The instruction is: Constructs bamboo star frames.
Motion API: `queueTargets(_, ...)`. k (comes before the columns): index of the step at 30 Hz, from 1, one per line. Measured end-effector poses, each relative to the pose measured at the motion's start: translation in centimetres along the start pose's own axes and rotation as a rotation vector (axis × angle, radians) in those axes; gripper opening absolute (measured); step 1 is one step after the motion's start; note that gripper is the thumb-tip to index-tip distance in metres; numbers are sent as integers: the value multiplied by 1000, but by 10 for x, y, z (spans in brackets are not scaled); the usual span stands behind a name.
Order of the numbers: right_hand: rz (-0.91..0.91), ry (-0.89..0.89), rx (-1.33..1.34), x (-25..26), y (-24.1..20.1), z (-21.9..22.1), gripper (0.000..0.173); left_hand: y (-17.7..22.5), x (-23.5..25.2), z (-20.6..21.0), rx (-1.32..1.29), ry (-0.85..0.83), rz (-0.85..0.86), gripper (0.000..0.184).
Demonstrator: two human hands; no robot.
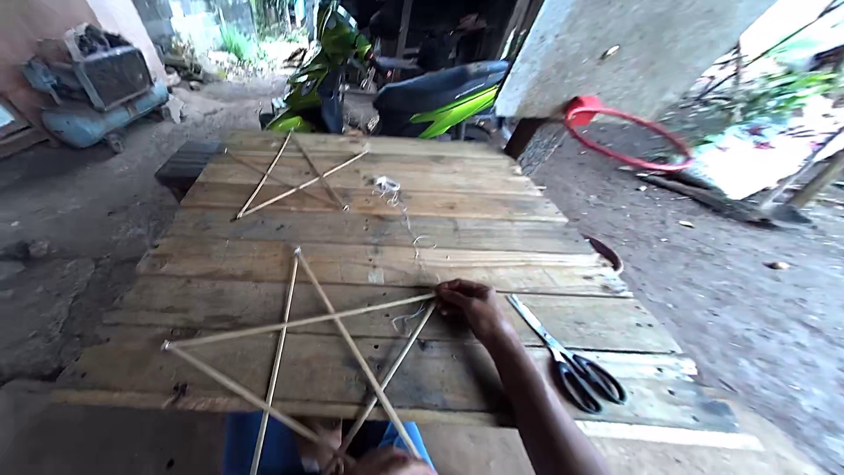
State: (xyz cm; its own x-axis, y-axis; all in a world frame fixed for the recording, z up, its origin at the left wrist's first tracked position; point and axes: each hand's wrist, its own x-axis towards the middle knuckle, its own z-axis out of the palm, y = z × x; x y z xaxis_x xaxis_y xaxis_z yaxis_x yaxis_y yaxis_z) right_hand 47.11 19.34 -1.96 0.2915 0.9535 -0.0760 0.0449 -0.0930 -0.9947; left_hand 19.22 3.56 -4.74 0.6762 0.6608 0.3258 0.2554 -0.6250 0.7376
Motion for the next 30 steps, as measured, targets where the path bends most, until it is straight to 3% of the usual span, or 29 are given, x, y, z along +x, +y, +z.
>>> queueTargets(3, -8, -18, -41, -1, 6, -4, 13, 23, 1, -48, -52, 223, -27, 17)
queueTargets(7, -35, -28, -76, 2, 10, -8, 13, 23, -25, -102, 46, 511, -102, 18)
queueTargets(15, -47, -14, -86, 1, 10, -5, 14, 11, -58, -123, 137, 596, -189, 16)
queueTargets(19, -50, 7, -84, -3, 4, 1, 11, 9, -19, -133, 104, 517, -85, 19)
queueTargets(23, -44, -18, -34, -2, 3, -1, 10, 5, 65, -131, 195, 310, -24, 18)
queueTargets(27, -45, -53, 67, -5, -2, 1, 9, -5, 171, -120, 182, -136, -313, 31)
queueTargets(30, -22, -83, 132, -5, -3, 1, 8, -35, 228, -96, 101, -302, -471, 34)
